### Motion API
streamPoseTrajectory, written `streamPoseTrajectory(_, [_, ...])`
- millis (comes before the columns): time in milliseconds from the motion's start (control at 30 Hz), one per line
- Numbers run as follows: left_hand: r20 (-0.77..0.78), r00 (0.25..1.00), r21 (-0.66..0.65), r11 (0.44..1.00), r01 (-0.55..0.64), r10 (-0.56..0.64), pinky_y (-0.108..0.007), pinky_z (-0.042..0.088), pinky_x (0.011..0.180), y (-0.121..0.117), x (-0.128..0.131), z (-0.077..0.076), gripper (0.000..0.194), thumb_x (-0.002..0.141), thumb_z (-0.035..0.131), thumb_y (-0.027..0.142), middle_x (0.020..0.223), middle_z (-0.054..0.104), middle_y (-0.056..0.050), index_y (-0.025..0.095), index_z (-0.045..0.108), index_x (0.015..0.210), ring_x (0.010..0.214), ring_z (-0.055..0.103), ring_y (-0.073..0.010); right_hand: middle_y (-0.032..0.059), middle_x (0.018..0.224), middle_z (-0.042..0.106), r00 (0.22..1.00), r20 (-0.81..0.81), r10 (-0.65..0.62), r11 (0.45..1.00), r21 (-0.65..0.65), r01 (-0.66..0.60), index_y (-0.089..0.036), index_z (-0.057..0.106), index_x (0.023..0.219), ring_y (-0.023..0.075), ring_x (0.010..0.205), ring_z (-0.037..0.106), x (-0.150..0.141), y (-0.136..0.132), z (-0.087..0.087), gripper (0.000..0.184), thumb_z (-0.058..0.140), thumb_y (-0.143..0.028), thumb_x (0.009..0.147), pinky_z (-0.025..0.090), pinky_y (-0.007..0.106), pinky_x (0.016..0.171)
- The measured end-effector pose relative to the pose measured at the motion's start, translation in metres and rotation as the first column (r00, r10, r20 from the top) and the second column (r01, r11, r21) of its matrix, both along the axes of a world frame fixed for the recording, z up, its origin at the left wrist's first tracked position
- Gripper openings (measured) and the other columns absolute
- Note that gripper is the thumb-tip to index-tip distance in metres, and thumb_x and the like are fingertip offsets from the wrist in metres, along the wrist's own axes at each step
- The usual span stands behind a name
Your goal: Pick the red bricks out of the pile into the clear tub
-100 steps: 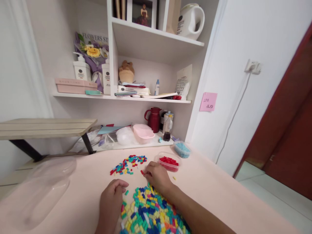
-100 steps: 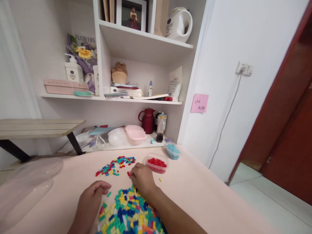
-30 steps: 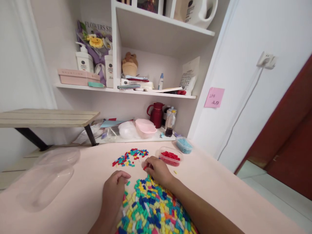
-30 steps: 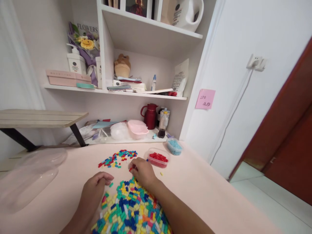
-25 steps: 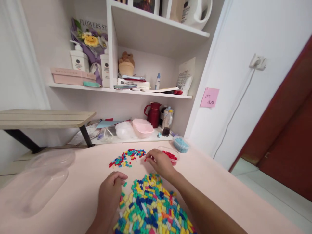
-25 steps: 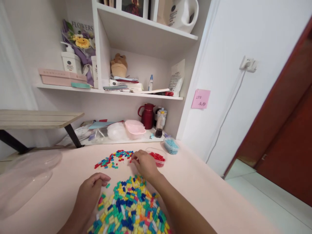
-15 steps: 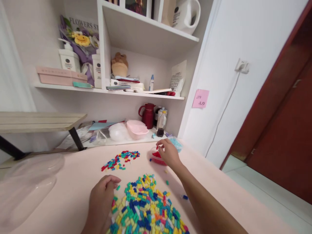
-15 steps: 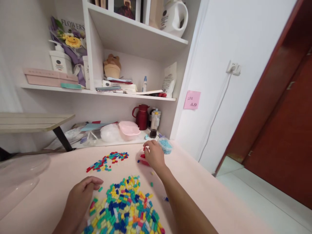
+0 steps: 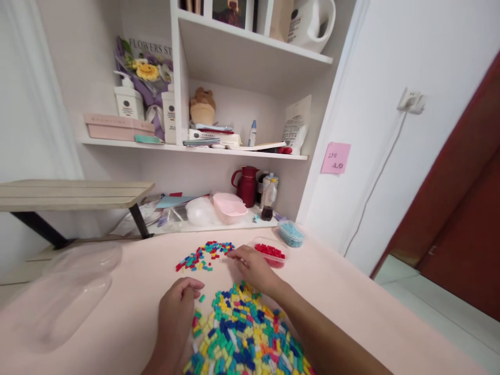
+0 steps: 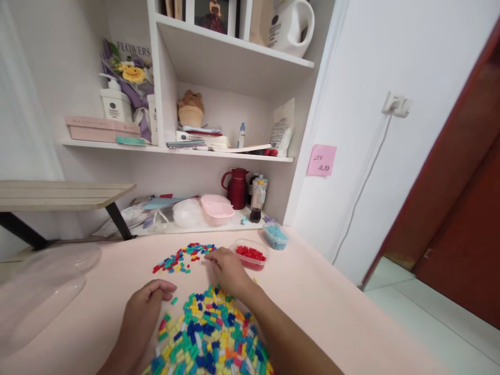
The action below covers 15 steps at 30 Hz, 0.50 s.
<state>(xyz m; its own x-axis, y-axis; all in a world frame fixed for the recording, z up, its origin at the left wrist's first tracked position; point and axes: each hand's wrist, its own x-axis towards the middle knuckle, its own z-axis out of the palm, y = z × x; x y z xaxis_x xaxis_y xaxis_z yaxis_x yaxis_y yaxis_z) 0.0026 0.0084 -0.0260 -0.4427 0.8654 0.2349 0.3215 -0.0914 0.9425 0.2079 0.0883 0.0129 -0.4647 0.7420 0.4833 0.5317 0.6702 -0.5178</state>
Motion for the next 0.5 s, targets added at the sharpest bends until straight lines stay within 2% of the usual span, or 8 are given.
streamPoseTrajectory(100, [-0.043,0.999,0.007,1.000,-0.018,0.018,-0.035,0.050,0.075,-0.002,-0.002,0.008,0.023,0.068,0.044,0.025,0.072,0.068,-0.004,0.022,0.067,0.066,0.075,0.064,-0.0225,0.0087,0.115,0.065,0.993,0.091,0.077,0.996,-0.053,-0.072,-0.023,0.064,0.120,0.0230,0.108,0.058,-0.013,-0.009,-0.011,0.036,0.052,-0.014,0.087,0.044,0.037,0.097])
streamPoseTrajectory(233, [-0.097,0.971,0.172,0.965,-0.198,0.216,-0.041,0.046,0.098,-0.001,-0.004,0.009,0.030,0.068,0.042,0.015,0.096,0.065,-0.009,0.020,0.070,0.077,0.099,0.061,-0.0247,0.0082,0.122,0.062,0.986,0.118,0.121,0.988,-0.112,-0.108,-0.026,0.060,0.128,0.0244,0.112,0.056,-0.013,-0.015,-0.018,0.040,0.054,-0.021,0.088,0.043,0.039,0.099])
streamPoseTrajectory(300, [-0.106,0.954,0.189,0.948,-0.257,0.280,-0.043,0.042,0.105,0.001,-0.004,0.006,0.038,0.068,0.041,0.010,0.104,0.062,-0.011,0.017,0.071,0.090,0.107,0.057,-0.0252,0.0078,0.121,0.063,0.988,0.076,0.132,0.979,-0.164,-0.118,-0.025,0.061,0.127,0.0238,0.113,0.056,-0.010,-0.014,-0.018,0.039,0.053,-0.022,0.090,0.043,0.039,0.100])
streamPoseTrajectory(400, [-0.095,0.945,0.147,0.943,-0.297,0.313,-0.044,0.037,0.111,0.002,-0.004,0.002,0.047,0.069,0.040,0.003,0.119,0.056,-0.013,0.015,0.068,0.105,0.121,0.050,-0.0261,0.0082,0.119,0.065,0.992,0.033,0.120,0.971,-0.210,-0.111,-0.023,0.063,0.123,0.0233,0.112,0.058,-0.009,-0.010,-0.014,0.035,0.049,-0.022,0.091,0.043,0.039,0.101])
streamPoseTrajectory(500, [-0.046,0.937,0.138,0.932,-0.336,0.345,-0.044,0.036,0.111,0.002,-0.004,0.002,0.054,0.071,0.038,-0.001,0.124,0.054,-0.014,0.014,0.061,0.117,0.125,0.048,-0.0253,0.0080,0.120,0.065,0.985,0.072,0.159,0.978,-0.146,-0.147,-0.023,0.062,0.123,0.0228,0.112,0.058,-0.019,-0.005,0.001,0.035,0.045,-0.020,0.092,0.044,0.039,0.099])
